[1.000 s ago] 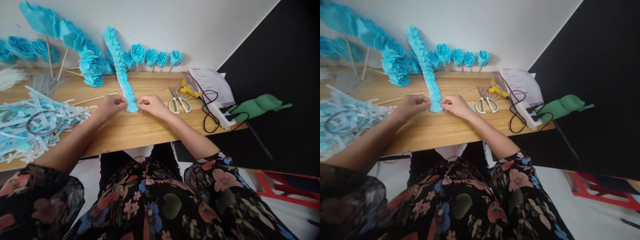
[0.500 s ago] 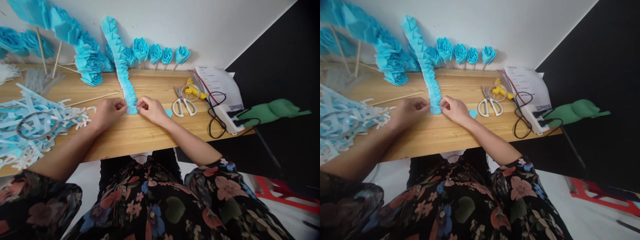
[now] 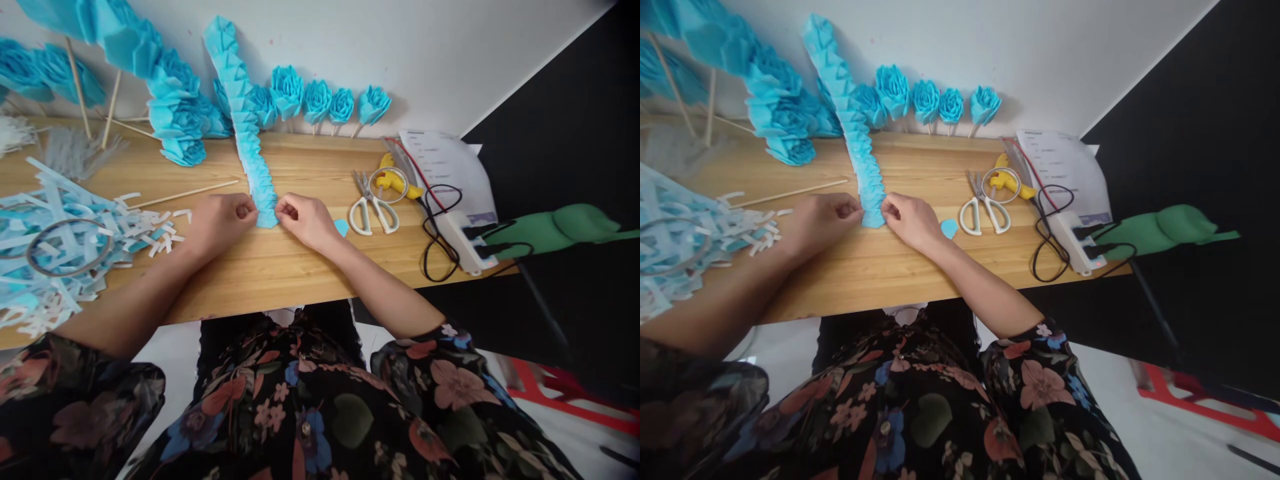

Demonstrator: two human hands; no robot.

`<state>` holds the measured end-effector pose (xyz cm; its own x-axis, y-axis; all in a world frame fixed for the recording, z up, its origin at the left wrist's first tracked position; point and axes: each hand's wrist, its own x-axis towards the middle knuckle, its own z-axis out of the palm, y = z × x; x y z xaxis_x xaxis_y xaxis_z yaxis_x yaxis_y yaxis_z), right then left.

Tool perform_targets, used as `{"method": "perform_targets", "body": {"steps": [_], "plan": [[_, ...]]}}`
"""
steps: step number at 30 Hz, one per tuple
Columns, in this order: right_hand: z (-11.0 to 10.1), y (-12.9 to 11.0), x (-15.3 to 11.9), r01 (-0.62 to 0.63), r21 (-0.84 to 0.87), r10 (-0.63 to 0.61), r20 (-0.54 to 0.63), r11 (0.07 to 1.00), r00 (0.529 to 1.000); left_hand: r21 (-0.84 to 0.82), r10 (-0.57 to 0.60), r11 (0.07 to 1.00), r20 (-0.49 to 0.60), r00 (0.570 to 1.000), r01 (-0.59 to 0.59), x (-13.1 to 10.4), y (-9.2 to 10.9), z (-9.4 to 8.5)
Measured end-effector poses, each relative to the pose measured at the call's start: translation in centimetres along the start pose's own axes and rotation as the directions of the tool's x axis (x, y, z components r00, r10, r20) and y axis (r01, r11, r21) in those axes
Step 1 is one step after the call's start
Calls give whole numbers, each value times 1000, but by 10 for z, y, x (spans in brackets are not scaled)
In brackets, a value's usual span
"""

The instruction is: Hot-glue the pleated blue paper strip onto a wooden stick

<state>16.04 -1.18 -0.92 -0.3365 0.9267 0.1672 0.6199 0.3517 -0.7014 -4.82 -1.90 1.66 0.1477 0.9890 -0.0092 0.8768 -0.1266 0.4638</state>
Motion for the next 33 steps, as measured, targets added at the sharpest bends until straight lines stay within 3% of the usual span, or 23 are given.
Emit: {"method": "perform_targets", "body": {"steps": [5,9,17,21,25,29,33], "plan": [[-1,-1,-6,132,-133,-142,-66,982,988,20,19,1000,-19,1000,-18,1,0,3],[-1,-1,-11,232,-313,-248,-14,921,969,21,8,1000,-22,1000,-7,1,0,5],[-2,-6,-10,201,-429,-156,138,880,978,-58,76,995,-9,997,-76,3,-11,-1],[-3,-8,-10,189,-421,-133,158,887,978,-147,235,960,-52,971,-240,1,-24,-3],[-3,-7,-9,178,-400,-124,158,899,980,-40,396,917,-52,917,-398,1,-31,-1],[0,-2,-7,168,-370,-123,143,914,982,100,401,911,11,916,-400,1,-31,-1],[0,8,-8,195,-321,-175,93,927,980,130,340,931,26,940,-340,1,-30,-1]]}}
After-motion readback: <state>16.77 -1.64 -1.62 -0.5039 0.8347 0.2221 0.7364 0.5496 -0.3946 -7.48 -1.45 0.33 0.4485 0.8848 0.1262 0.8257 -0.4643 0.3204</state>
